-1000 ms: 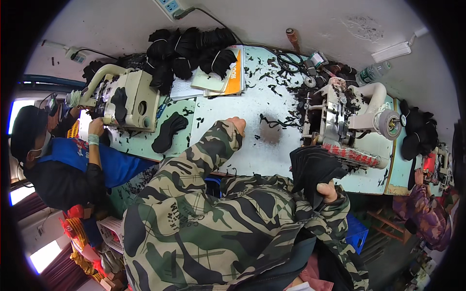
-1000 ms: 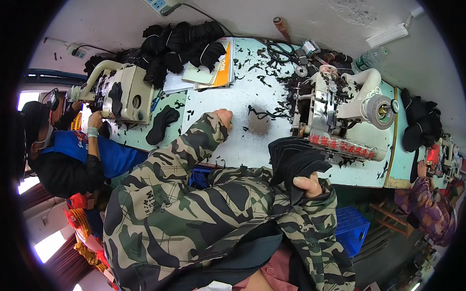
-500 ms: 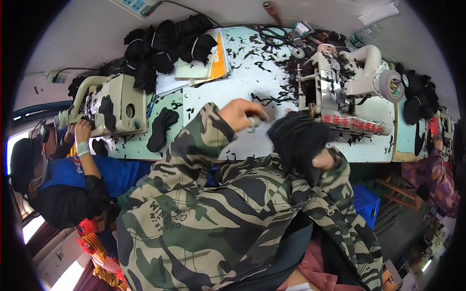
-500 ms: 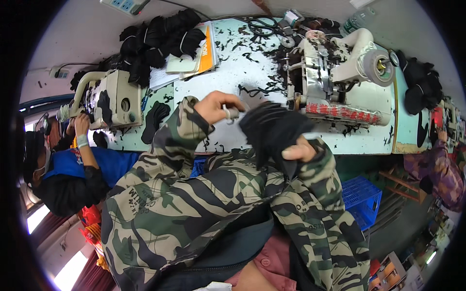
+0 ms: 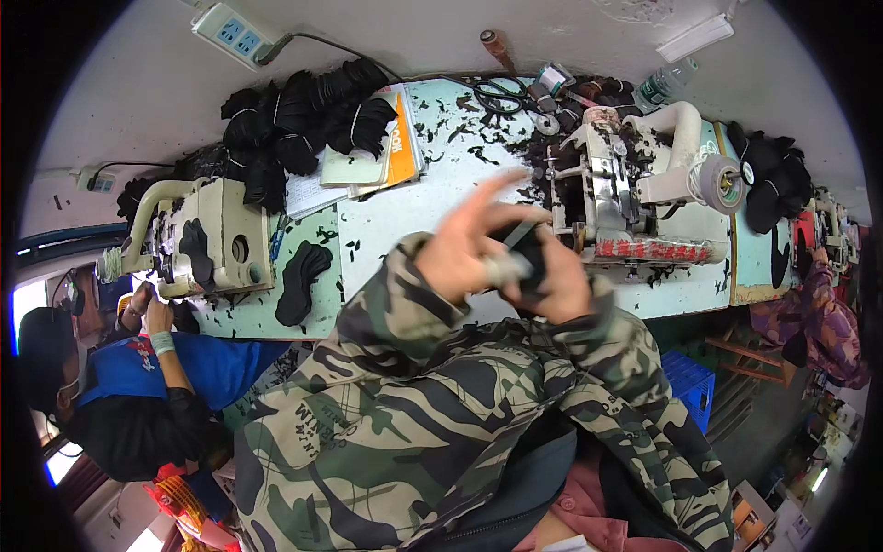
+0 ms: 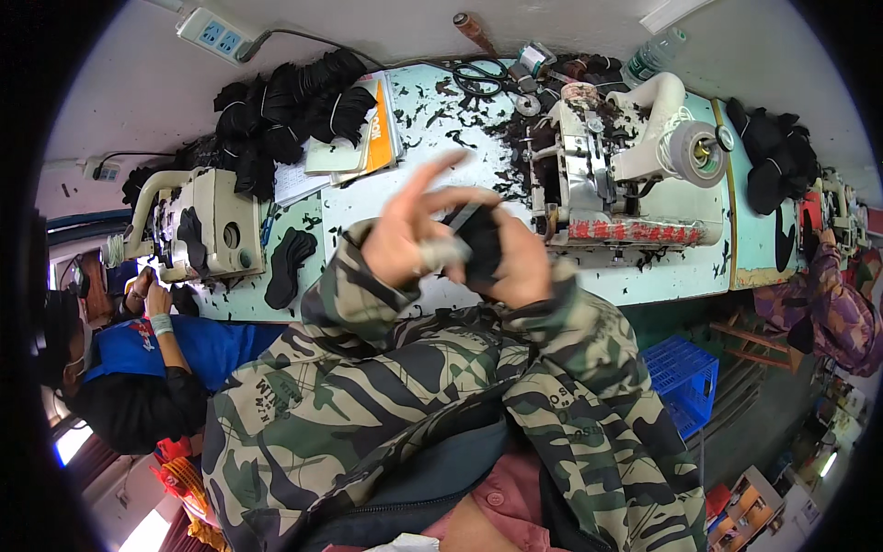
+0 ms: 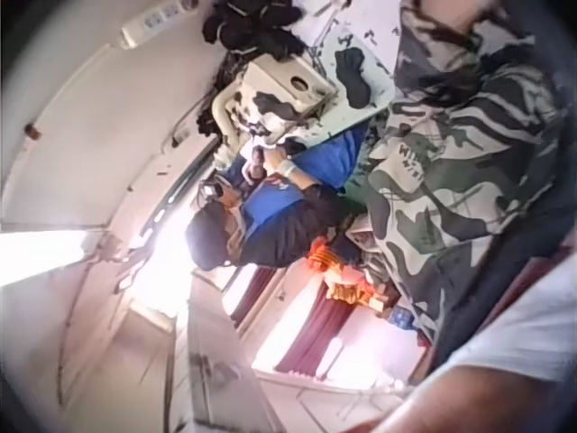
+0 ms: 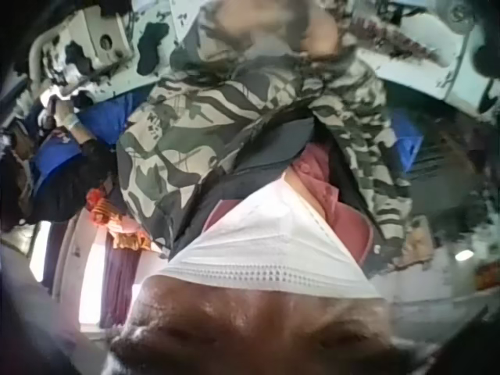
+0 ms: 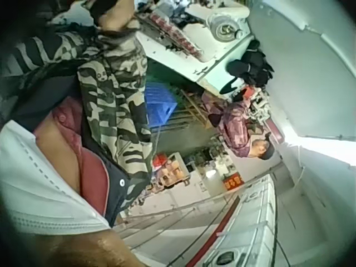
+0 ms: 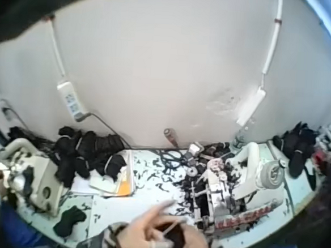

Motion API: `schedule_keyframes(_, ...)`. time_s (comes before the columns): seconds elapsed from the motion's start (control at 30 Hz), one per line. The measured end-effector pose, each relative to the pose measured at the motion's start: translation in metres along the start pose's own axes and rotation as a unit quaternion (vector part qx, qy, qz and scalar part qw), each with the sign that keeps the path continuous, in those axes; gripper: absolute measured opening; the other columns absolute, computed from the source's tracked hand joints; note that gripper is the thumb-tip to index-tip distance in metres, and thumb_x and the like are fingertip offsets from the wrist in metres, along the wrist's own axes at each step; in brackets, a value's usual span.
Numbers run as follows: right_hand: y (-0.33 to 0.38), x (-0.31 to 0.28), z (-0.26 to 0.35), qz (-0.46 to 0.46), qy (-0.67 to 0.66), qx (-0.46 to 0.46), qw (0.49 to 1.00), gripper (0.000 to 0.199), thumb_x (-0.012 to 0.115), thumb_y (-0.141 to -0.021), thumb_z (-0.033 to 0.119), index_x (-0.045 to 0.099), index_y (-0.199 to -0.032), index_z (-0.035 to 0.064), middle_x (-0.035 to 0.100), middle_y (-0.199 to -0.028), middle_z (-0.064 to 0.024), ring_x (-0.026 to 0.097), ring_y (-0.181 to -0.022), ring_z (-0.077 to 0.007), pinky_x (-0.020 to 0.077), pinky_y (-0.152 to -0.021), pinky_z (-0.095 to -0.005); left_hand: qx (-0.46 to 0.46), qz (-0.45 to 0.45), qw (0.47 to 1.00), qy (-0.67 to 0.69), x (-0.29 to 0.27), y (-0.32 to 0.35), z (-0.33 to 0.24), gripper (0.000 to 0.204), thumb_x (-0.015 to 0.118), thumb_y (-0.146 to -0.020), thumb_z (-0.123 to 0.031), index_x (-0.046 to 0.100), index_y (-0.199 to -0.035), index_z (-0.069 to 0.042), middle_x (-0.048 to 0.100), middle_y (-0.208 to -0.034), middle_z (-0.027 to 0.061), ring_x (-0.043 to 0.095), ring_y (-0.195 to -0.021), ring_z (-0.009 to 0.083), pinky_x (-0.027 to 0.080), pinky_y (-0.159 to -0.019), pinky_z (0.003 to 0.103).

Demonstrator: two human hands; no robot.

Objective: Sew and trim material components using an industrial sewing machine.

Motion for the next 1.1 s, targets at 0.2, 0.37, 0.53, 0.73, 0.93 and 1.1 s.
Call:
schedule_keyframes(0.2,-0.081,0.028,-0.045,0.164,-0.267,0.092,0.945,0.055,0.075,-0.067,0.007,0.05,-0.116,0.0024,0.06,-0.101,-0.0096,0.058,-0.089,-0.0222,0.0455,-0.079,-0.0323,-0.093,0.205,0.896,-0.383,-0.001,0.003,-0.012,0.081,0.067,-0.067,-0.004,0.028,-0.139,-0.009,0.064,-0.088,0.0146,0.062,-0.065,0.03,0.049,-0.06,0.038)
schedule_keyframes(0.37,-0.109,0.052,-0.052,0.031,0.082,0.166,0.982,0.059,0.08,-0.062,0.024,0.053,-0.106,-0.0041,0.06,-0.098,-0.0141,0.058,-0.09,-0.0244,0.0456,-0.081,-0.0356,0.036,0.233,0.912,-0.335,-0.021,-0.015,0.0,0.078,0.07,-0.069,-0.008,0.03,-0.135,-0.004,0.063,-0.095,0.017,0.064,-0.072,0.0298,0.05,-0.067,0.036)
schedule_keyframes(0.53,-0.186,0.039,-0.059,0.165,-0.325,0.222,0.904,0.037,0.074,-0.069,0.015,0.064,-0.1,-0.0012,0.065,-0.093,-0.0092,0.061,-0.084,-0.0169,0.0479,-0.075,-0.0293,-0.082,-0.127,0.895,-0.42,-0.135,-0.037,0.018,0.057,0.066,-0.074,-0.006,0.043,-0.127,-0.002,0.066,-0.093,0.0129,0.066,-0.078,0.024,0.052,-0.066,0.032)
schedule_keyframes(0.73,-0.304,0.045,-0.049,0.057,-0.481,0.227,0.845,0.031,0.069,-0.071,0.023,0.064,-0.095,0.0035,0.063,-0.077,-0.0025,0.06,-0.066,-0.0134,0.0473,-0.06,-0.0262,0.164,-0.34,0.64,-0.67,-0.239,-0.06,-0.027,0.058,0.073,-0.069,-0.012,0.048,-0.119,0.004,0.051,-0.117,0.0211,0.049,-0.107,0.0367,0.039,-0.092,0.041)
schedule_keyframes(0.93,-0.383,0.08,-0.075,-0.016,-0.266,0.245,0.932,0.076,0.068,-0.067,0.05,0.056,-0.11,-0.0122,0.059,-0.11,-0.0227,0.057,-0.102,-0.026,0.044,-0.086,-0.0337,-0.033,-0.358,0.632,-0.687,-0.304,-0.117,-0.03,0.089,0.08,-0.061,-0.037,0.035,-0.13,-0.001,0.044,-0.125,0.0248,0.049,-0.11,0.0396,0.044,-0.092,0.042)
schedule_keyframes(1.1,-0.37,0.069,-0.092,-0.017,-0.228,0.247,0.942,0.073,0.066,-0.069,0.054,0.061,-0.099,-0.0125,0.064,-0.095,-0.0199,0.062,-0.09,-0.0253,0.0461,-0.08,-0.0308,0.016,-0.374,0.645,-0.666,-0.332,-0.129,-0.026,0.078,0.08,-0.061,-0.029,0.044,-0.126,-0.005,0.056,-0.115,0.021,0.056,-0.105,0.0358,0.044,-0.09,0.039)
Point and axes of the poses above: each hand's wrist, its own y-axis away from the middle knuckle, its own x-axis out of the palm, z = x × y, the point moved 2 cm from there along -y, towards the middle knuckle
